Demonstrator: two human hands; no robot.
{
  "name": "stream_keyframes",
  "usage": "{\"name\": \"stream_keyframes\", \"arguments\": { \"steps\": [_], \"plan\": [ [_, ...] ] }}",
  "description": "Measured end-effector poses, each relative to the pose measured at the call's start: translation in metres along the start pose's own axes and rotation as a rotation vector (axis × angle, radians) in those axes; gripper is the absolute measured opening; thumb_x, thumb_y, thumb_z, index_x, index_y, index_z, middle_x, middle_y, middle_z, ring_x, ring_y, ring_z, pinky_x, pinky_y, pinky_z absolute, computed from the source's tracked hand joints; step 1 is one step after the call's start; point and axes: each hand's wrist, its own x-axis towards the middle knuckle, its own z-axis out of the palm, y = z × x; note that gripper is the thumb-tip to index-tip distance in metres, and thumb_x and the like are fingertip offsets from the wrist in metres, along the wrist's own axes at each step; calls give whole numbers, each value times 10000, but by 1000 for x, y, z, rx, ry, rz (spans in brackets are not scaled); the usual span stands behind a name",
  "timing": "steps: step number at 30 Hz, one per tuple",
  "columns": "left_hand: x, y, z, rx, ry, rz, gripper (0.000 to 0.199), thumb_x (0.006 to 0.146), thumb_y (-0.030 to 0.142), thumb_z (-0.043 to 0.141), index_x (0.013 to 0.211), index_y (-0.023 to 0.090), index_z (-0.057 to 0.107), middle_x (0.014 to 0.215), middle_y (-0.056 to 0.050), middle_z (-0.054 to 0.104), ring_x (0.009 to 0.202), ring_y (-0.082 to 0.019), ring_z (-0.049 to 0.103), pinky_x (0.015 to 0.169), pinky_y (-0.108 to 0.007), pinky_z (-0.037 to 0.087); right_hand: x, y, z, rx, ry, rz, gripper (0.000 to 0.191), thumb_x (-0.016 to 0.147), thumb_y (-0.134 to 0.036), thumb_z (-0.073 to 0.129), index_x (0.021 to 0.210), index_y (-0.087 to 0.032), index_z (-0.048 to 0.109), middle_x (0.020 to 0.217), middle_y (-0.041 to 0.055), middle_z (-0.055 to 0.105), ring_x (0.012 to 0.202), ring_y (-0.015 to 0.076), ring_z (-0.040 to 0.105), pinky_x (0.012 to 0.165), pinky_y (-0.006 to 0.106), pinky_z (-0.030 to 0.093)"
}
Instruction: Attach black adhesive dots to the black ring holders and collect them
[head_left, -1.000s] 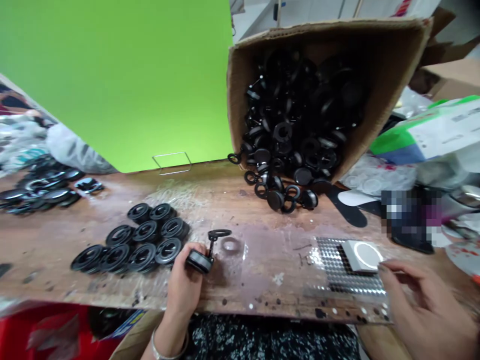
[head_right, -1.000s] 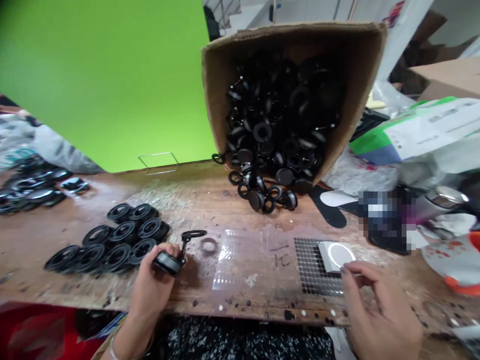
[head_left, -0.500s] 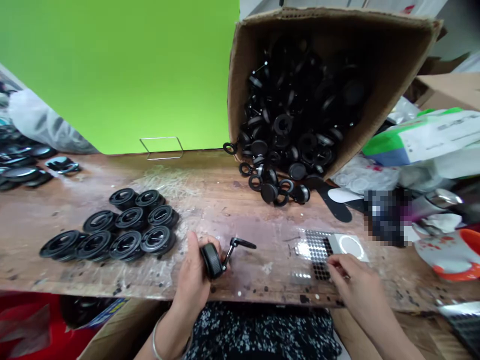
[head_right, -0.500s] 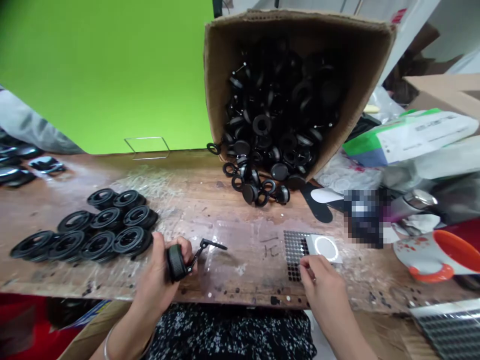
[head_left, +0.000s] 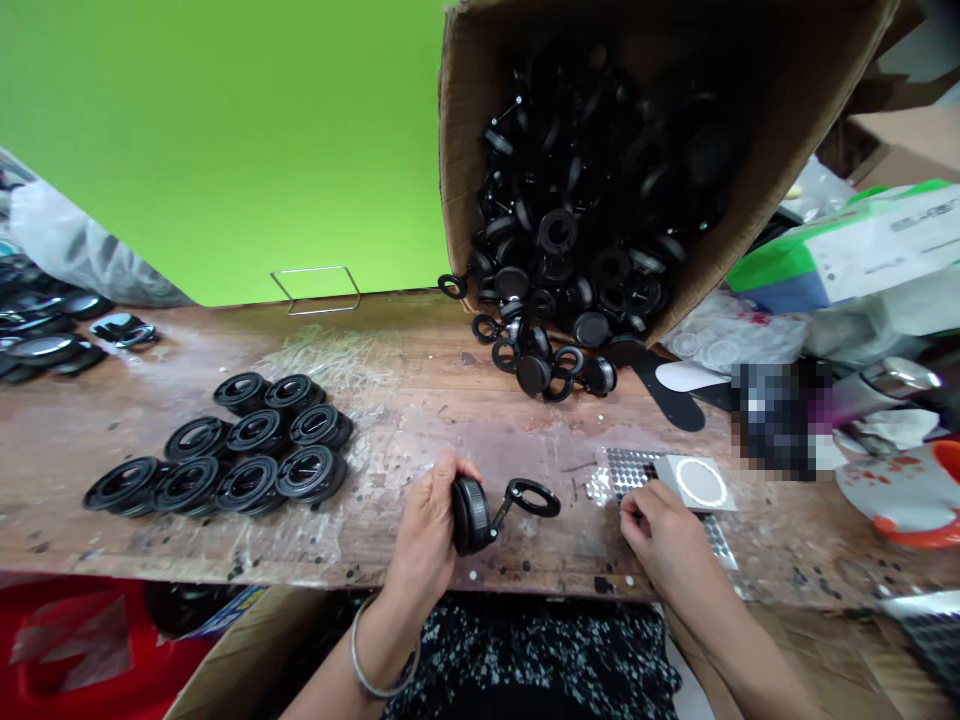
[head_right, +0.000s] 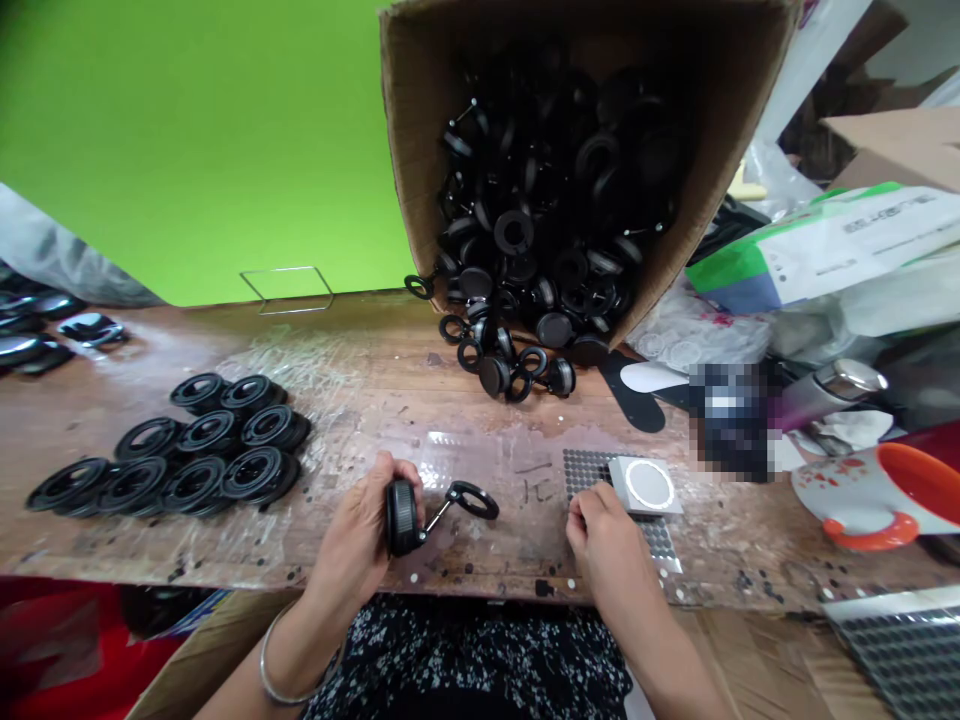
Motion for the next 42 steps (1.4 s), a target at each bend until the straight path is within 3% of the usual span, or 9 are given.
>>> {"name": "stream_keyframes", "arguments": {
  "steps": [6, 9, 12, 15, 17, 20, 28, 35, 42],
  "plan": [
    [-4, -2, 11, -139, -46, -46, 496, 777, 648, 613, 686, 165, 547, 574, 33, 495, 461, -79, 434, 435, -188, 339, 4, 2, 4, -46, -7, 6, 123, 789, -118, 453, 699, -196, 485, 748, 21, 492, 616, 133, 472, 570, 267, 381],
    [-5, -6, 12, -112, -11, -42, 567, 812, 699, 514, 637, 161, 555, 512, 32, 452, 428, -81, 401, 411, -192, 296, 1, -9, -5, -51, 10, 10, 115, 822, -135, 463, 726, -196, 483, 777, 21, 486, 601, 126, 455, 558, 269, 378],
    [-6, -10, 14, -34, 68, -4, 603, 842, 704, 453, 600, 162, 557, 471, 26, 436, 410, -82, 387, 405, -192, 276, -4, -40, -23, 101, 79, -69, 93, 870, -138, 475, 802, -199, 497, 841, 30, 507, 688, 138, 508, 642, 280, 434],
    [-8, -13, 19, 40, 111, 45, 625, 864, 703, 402, 575, 168, 546, 455, 20, 438, 407, -85, 384, 413, -196, 285, -8, -81, -37, 277, 170, -291, 110, 849, -91, 523, 850, -200, 527, 959, 62, 535, 945, 196, 539, 830, 345, 456],
    [-10, -14, 22, 83, 110, 83, 632, 874, 700, 379, 567, 173, 544, 452, 16, 445, 415, -93, 394, 423, -202, 301, -7, -104, -37, 307, 223, -362, 152, 818, -46, 537, 837, -197, 543, 1030, 79, 537, 1070, 237, 501, 925, 416, 420],
    [-14, -15, 25, 139, 90, 120, 634, 876, 696, 376, 552, 178, 546, 461, 6, 464, 439, -110, 424, 446, -217, 336, -3, -123, -28, 335, 246, -353, 192, 797, -4, 525, 812, -194, 554, 1030, 72, 546, 1079, 243, 485, 939, 446, 405],
    [-20, -16, 28, 163, 59, 128, 641, 883, 683, 375, 514, 188, 544, 460, 7, 467, 434, -119, 408, 482, -250, 347, 1, -122, -18, 342, 68, -329, 202, 756, 1, 537, 799, -196, 539, 968, 47, 556, 1005, 233, 476, 879, 427, 413],
    [-20, -18, 30, 163, 39, 95, 630, 892, 670, 374, 512, 190, 526, 442, 20, 434, 427, -115, 384, 499, -251, 340, 0, -121, -18, 444, 82, -242, 209, 718, 13, 521, 743, -193, 496, 871, 29, 513, 910, 197, 470, 804, 359, 432],
    [-19, -22, 29, 161, 62, 85, 631, 890, 661, 391, 505, 183, 534, 475, 9, 476, 453, -114, 415, 512, -249, 356, 0, -122, -20, 353, 82, -285, 184, 773, -7, 520, 759, -190, 528, 901, 44, 541, 942, 216, 496, 845, 415, 446]
  ]
}}
